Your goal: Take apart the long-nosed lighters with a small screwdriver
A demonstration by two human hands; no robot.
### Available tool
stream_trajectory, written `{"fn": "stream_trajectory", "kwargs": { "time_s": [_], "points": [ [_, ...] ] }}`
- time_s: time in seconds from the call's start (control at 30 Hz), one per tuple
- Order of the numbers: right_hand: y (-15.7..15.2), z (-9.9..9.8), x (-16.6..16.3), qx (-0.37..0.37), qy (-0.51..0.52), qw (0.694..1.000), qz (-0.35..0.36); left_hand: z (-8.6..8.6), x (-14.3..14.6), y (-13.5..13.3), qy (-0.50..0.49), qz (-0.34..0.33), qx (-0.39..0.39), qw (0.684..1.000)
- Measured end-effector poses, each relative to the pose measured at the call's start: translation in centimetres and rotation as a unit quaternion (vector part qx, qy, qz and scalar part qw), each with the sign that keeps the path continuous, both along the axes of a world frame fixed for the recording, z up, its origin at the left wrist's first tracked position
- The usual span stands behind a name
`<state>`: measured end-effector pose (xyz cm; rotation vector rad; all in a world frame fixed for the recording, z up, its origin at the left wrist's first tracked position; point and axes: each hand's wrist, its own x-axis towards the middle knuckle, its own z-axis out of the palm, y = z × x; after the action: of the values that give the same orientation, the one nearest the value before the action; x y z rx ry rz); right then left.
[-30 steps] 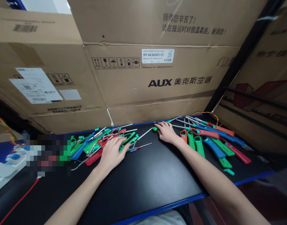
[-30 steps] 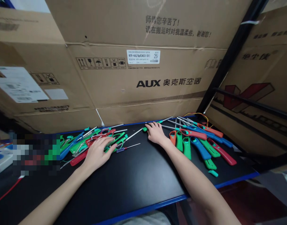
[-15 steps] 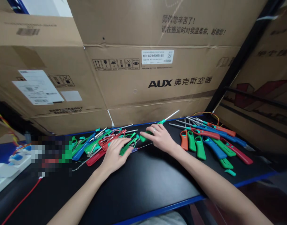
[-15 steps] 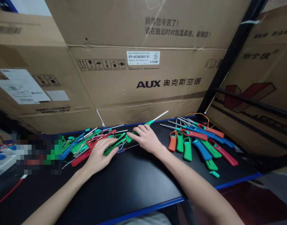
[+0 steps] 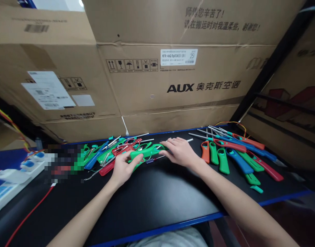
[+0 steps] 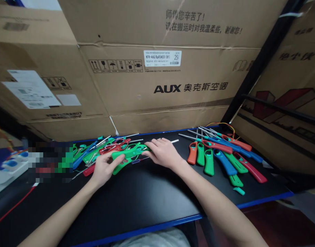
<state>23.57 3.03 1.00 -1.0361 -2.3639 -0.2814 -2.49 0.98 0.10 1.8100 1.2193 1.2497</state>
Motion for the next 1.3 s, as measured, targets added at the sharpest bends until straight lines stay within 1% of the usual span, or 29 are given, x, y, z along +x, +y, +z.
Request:
{"fn": "stream_trajectory", "kwargs": {
  "time_s": [0.03, 0.1, 0.2, 0.3, 0.37, 0.43, 0.6, 0.67, 0.83, 0.97, 1.07, 1.2, 1.3],
  "points": [
    [0.1, 0.0, 0.2, -0.009, 0.003, 1.000, 0.000, 0.1, 0.0, 0.1, -0.033, -0.005, -0.040, 0.999],
    [0.0, -0.2, 0.4, -0.029, 0.007, 1.000, 0.009, 0.2, 0.2, 0.3, -0.095, -0.006, -0.084, 0.992],
    [-0.4, -0.6, 0.1, -0.055, 0.009, 0.998, 0.016, 0.5, 0.7, 0.3, -0.137, 0.026, -0.084, 0.987],
    [-0.7, -0.8, -0.2, -0.050, 0.008, 0.999, 0.002, 1.0, 1.0, 0.0, -0.140, 0.044, -0.076, 0.986],
    [-0.7, -1.0, -0.2, -0.037, 0.011, 0.999, 0.002, 1.2, 1.0, -0.2, -0.146, 0.024, -0.089, 0.985],
    [-0.5, -1.2, -0.3, -0.022, 0.029, 0.999, 0.017, 1.2, 1.0, -0.3, -0.157, -0.003, -0.107, 0.982],
    [0.3, -2.0, -0.5, 0.031, 0.095, 0.994, 0.049, 0.8, 1.1, -0.6, -0.195, -0.042, -0.137, 0.970],
    [0.6, -2.4, -0.4, 0.047, 0.116, 0.991, 0.050, 0.6, 1.3, -0.7, -0.205, -0.048, -0.138, 0.968],
    [1.1, -2.8, -0.4, 0.083, 0.160, 0.982, 0.050, 0.0, 1.4, -0.6, -0.191, -0.045, -0.100, 0.975],
    [1.2, -3.1, -0.6, 0.090, 0.182, 0.978, 0.040, -0.2, 1.3, -0.5, -0.175, -0.066, -0.090, 0.978],
    [1.2, -3.3, -0.6, 0.110, 0.190, 0.975, 0.023, -0.2, 1.5, -0.7, -0.162, -0.082, -0.089, 0.979],
    [1.2, -3.2, -0.6, 0.116, 0.189, 0.975, 0.007, -0.3, 1.8, -0.8, -0.156, -0.061, -0.092, 0.982],
    [0.9, -2.8, -0.6, 0.135, 0.211, 0.968, 0.020, -0.2, 1.7, -0.5, -0.186, -0.027, -0.092, 0.978]
  ]
}}
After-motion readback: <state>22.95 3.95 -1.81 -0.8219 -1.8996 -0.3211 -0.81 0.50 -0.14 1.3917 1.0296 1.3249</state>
